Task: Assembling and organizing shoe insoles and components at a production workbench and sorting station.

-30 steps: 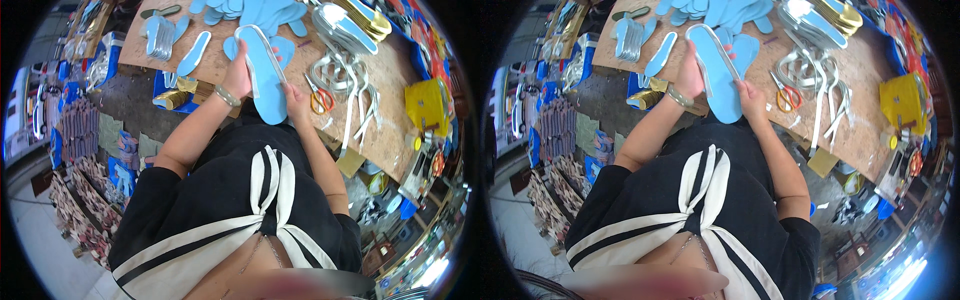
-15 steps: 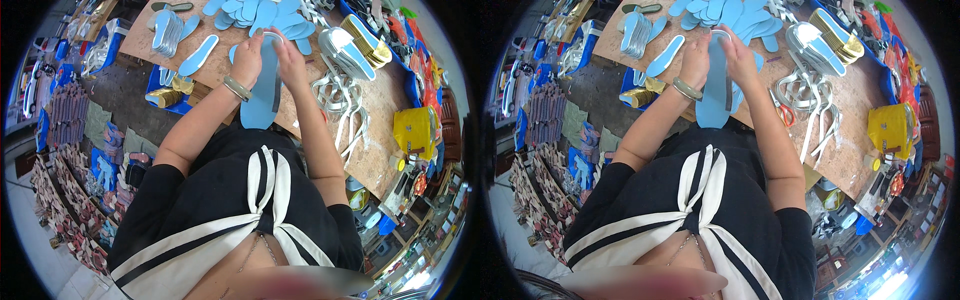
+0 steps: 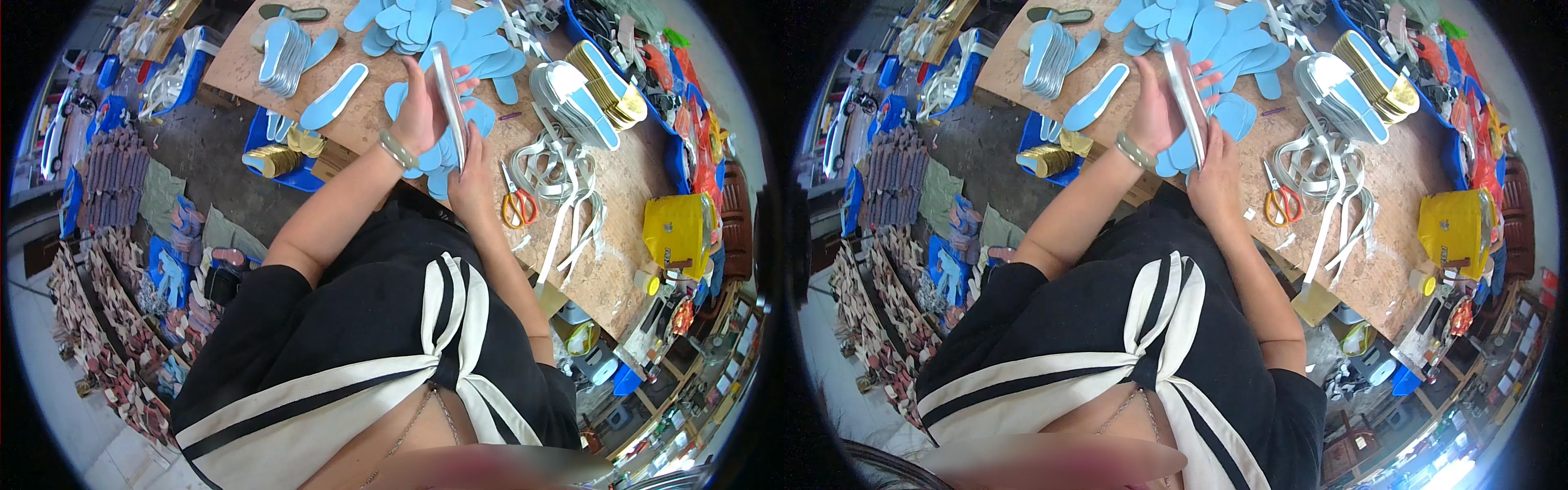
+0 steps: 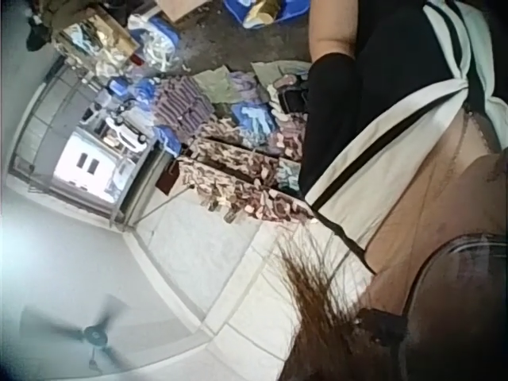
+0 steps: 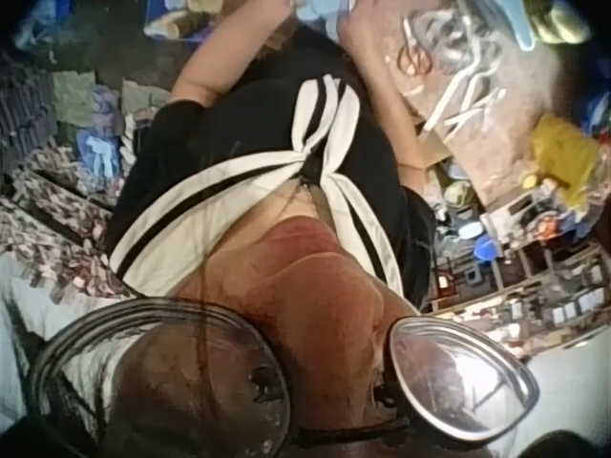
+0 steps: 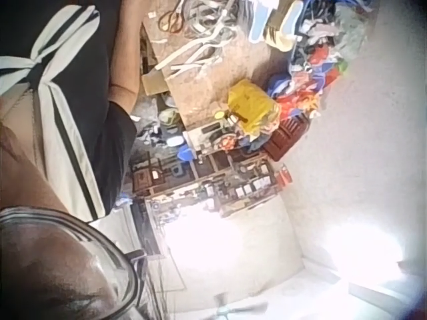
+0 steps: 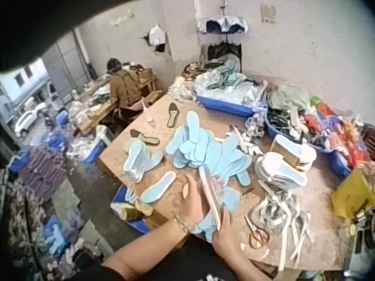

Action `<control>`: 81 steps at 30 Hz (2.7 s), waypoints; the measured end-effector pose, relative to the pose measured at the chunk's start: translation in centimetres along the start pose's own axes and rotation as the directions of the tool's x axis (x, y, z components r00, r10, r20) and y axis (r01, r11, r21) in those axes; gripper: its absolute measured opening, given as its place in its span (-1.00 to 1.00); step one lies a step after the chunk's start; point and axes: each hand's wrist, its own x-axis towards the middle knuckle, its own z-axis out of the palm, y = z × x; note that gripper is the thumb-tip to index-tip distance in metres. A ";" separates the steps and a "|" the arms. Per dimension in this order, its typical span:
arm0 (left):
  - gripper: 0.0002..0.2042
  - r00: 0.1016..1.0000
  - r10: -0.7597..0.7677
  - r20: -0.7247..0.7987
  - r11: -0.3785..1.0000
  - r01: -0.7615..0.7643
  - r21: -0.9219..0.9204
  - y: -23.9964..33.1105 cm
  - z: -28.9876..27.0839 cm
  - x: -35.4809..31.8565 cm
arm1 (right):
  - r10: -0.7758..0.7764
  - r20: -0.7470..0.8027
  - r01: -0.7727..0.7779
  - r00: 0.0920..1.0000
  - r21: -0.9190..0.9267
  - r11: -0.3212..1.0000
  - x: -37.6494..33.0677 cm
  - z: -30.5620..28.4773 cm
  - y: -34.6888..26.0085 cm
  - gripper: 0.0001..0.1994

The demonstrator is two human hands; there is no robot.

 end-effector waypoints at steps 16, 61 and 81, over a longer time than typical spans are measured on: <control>-0.35 0.998 -0.044 0.055 0.781 0.000 0.625 -5.4 -1.6 -3.1 | 0.004 0.038 0.003 0.999 -0.169 0.986 -0.4 1.7 3.6 -0.28; -0.54 0.818 -0.331 0.470 0.089 -0.468 0.879 -8.3 -8.3 -1.1 | 0.781 0.137 -0.559 0.609 -0.625 0.545 -21.8 -7.0 22.2 -0.76; -0.76 0.466 -0.775 0.426 0.299 -0.324 0.898 -16.5 1.3 -7.0 | 0.964 -0.208 -0.936 0.167 0.275 0.221 -29.4 -14.3 28.2 -0.80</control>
